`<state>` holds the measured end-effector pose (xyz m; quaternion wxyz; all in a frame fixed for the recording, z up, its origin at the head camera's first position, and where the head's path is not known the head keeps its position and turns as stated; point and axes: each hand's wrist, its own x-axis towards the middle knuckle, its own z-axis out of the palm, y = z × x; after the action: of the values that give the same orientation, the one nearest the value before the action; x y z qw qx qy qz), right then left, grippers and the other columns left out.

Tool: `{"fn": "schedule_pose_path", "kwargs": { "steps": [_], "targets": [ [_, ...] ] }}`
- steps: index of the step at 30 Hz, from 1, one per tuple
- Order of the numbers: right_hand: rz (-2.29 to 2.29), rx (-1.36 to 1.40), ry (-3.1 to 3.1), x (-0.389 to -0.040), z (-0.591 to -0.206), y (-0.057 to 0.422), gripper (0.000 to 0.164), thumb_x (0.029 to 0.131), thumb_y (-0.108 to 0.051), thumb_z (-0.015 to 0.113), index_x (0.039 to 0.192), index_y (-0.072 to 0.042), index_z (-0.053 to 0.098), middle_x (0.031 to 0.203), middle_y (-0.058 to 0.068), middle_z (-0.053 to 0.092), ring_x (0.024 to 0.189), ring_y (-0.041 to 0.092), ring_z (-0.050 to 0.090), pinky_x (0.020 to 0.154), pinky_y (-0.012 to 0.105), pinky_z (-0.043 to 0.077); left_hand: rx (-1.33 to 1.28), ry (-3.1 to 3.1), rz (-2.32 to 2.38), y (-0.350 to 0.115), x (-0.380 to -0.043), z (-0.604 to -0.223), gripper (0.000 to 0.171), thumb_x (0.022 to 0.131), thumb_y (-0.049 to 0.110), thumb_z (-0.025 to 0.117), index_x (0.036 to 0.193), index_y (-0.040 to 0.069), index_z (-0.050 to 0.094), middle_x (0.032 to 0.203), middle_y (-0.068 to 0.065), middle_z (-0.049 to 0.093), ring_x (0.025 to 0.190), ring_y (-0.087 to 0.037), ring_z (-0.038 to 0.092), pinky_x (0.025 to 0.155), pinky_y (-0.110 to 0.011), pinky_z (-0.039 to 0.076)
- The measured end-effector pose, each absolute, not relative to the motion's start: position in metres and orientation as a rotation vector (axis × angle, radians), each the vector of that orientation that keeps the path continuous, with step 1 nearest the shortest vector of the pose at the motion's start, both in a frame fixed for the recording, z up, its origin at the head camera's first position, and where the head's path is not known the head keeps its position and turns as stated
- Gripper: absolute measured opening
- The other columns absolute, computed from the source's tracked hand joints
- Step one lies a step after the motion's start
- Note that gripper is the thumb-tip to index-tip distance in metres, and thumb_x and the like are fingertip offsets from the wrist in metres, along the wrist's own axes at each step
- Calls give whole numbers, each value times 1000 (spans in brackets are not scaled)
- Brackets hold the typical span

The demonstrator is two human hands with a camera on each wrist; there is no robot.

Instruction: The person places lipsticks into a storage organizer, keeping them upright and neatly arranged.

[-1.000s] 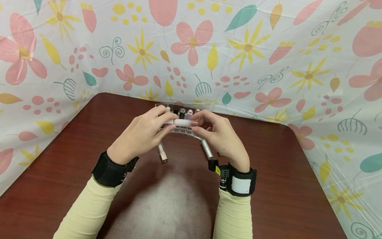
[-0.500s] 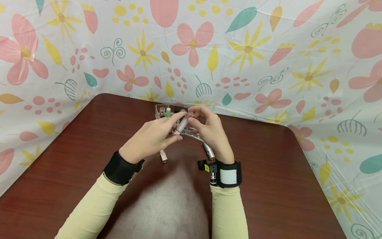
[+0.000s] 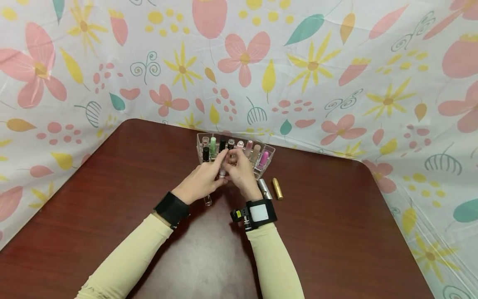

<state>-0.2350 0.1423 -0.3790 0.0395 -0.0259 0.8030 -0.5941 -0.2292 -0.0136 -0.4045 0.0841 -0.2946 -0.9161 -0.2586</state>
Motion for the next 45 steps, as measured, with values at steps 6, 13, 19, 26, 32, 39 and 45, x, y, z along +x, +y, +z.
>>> {"fn": "schedule_pose_path", "kwargs": {
  "steps": [6, 13, 19, 26, 32, 39, 45],
  "targets": [
    [-1856, -48, 2575, -243, -391, 143, 39, 98, -3, 60, 137, -8, 52, 116, 21, 66, 84, 22, 69, 71, 43, 63, -864, -2751, -806, -13, -231, -407, 85, 95, 21, 73, 162, 10, 20, 103, -6, 69, 83, -17, 66, 67, -32, 52],
    [-1968, 18, 2798, -253, -390, 163, 34, 98, -3, 62, 131, -8, 58, 109, 17, 67, 87, 25, 68, 74, 51, 62, -866, -2841, -653, -12, -228, -407, 57, 99, 28, 67, 150, 12, 46, 129, -11, 64, 109, -26, 68, 83, -41, 58],
    [-1858, -45, 3064, -260, -395, 174, 28, 98, -4, 62, 125, -12, 59, 101, 14, 66, 93, 29, 69, 82, 42, 57, -855, -2870, -551, -14, -228, -410, 50, 99, 31, 68, 144, 13, 54, 127, -10, 64, 108, -27, 68, 84, -42, 58],
    [-1745, -87, 3185, -269, -408, 171, 26, 94, 3, 63, 117, -9, 61, 103, 15, 72, 96, 30, 72, 86, 41, 55, -891, -2958, -549, -15, -229, -413, 49, 99, 31, 67, 142, 11, 56, 127, -13, 61, 103, -26, 68, 82, -42, 58],
    [-1685, -35, 3211, -273, -413, 169, 29, 91, 5, 66, 117, -8, 63, 104, 16, 73, 98, 30, 71, 88, 43, 56, -895, -2988, -547, -17, -231, -414, 49, 99, 30, 67, 143, 10, 56, 128, -14, 59, 103, -25, 68, 83, -40, 58],
    [-1666, -12, 3181, -272, -412, 169, 28, 89, 4, 69, 114, -7, 63, 105, 16, 74, 97, 31, 72, 87, 43, 57, -895, -2997, -528, -17, -230, -411, 46, 98, 29, 69, 139, 10, 58, 126, -14, 61, 106, -27, 68, 83, -43, 58],
    [-1594, -7, 3167, -269, -413, 172, 27, 90, 0, 71, 114, -10, 63, 103, 15, 74, 98, 29, 72, 89, 42, 57, -903, -3000, -485, -16, -228, -412, 45, 97, 29, 70, 136, 9, 60, 127, -15, 64, 111, -29, 67, 86, -44, 58]
  ]
}}
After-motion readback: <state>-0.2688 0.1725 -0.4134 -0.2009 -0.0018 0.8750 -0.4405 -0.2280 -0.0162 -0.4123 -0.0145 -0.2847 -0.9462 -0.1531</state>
